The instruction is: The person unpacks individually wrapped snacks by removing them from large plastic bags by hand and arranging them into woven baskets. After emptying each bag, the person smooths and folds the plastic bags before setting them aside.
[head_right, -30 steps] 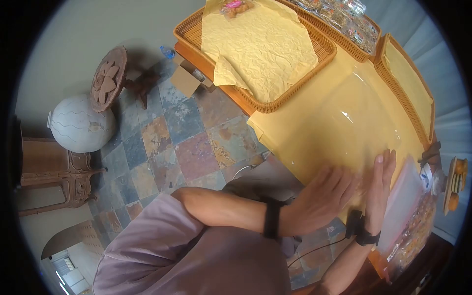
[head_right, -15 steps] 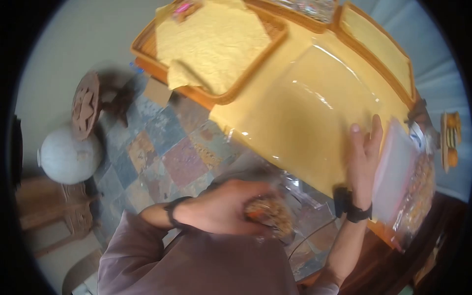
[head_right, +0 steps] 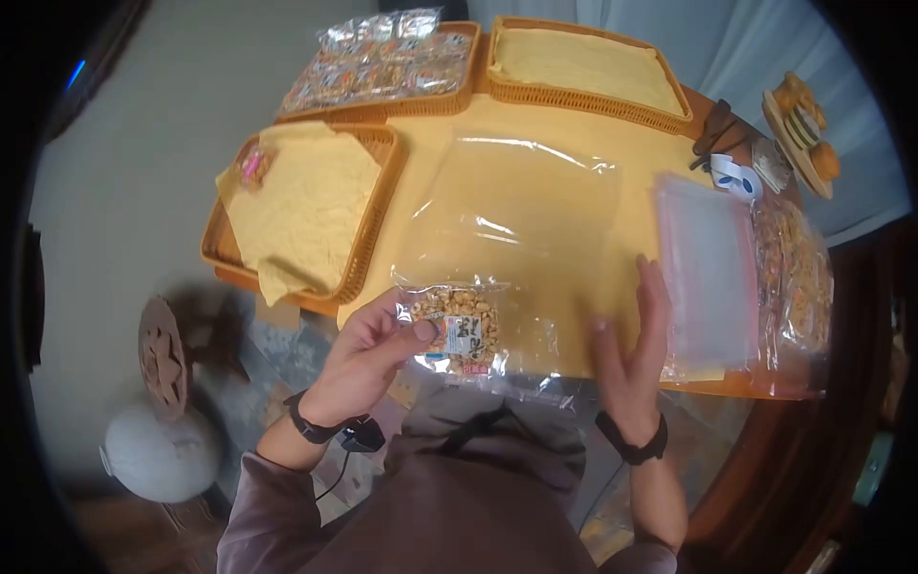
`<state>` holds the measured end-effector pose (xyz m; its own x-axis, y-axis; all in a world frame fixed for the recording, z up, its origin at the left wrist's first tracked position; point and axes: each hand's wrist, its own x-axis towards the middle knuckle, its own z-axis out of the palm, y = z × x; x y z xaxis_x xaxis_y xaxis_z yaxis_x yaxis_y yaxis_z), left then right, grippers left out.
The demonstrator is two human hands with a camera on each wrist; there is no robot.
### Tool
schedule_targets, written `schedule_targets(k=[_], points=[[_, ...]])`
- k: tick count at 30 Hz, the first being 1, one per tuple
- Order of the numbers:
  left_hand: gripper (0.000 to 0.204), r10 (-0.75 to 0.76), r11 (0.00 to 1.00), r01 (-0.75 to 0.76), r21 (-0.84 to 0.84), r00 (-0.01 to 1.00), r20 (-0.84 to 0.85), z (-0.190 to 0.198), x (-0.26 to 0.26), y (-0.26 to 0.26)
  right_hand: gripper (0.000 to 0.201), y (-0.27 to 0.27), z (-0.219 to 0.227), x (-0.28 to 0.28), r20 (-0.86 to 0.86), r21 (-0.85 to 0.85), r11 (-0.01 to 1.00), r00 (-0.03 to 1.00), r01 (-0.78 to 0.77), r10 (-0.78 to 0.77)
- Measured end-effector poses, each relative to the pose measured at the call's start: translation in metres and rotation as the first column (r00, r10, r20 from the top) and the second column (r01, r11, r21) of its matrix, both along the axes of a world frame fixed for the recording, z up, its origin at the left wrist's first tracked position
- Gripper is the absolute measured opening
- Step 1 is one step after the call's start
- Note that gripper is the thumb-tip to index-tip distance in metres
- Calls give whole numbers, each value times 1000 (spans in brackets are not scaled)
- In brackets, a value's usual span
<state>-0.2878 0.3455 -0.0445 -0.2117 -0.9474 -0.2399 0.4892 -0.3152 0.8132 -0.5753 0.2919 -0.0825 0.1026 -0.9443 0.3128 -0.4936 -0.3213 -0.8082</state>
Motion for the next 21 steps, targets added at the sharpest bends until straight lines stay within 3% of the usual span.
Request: schedule_targets(k=[1, 2, 4, 6, 8, 10, 14, 16, 21], points=[[37, -20, 998, 23, -65, 999, 50, 6, 3, -6, 68, 5, 0, -3, -104, -64, 998, 994, 11, -17], [31, -35, 990, 48, -131, 994, 102, 13, 6, -12, 68, 7, -2, -7, -82, -79, 997, 996, 25, -31], [30, -34, 988, 59, -144, 984, 173, 36, 14, -26, 65, 11, -8, -12, -259, -222, 975, 965, -24, -36], [30, -10, 956, 137, -261, 900, 436, 60, 24, -51, 65, 11, -15, -14, -266, -268, 963, 963, -30, -44], [29, 49, 944, 123, -307, 867, 496, 70, 34, -84, 65, 12, -20, -13, -348, -224, 971, 937, -77, -6], [31, 113, 943, 126, -309, 752, 650, 87, 45, -125, 63, 11, -28, -13, -328, -253, 965, 945, -74, -13], [36, 218, 917, 102, -385, 681, 699, 102, 60, -212, 52, 14, -38, -14, -342, -325, 941, 939, -99, -19], [43, 341, 892, 95, -443, 504, 794, 110, 61, -250, 50, 16, -39, -14, -367, -337, 936, 930, -101, -32], [49, 378, 855, 210, -474, 371, 848, 99, 83, -364, 46, 17, -43, -19, -383, -424, 896, 923, -134, -44]])
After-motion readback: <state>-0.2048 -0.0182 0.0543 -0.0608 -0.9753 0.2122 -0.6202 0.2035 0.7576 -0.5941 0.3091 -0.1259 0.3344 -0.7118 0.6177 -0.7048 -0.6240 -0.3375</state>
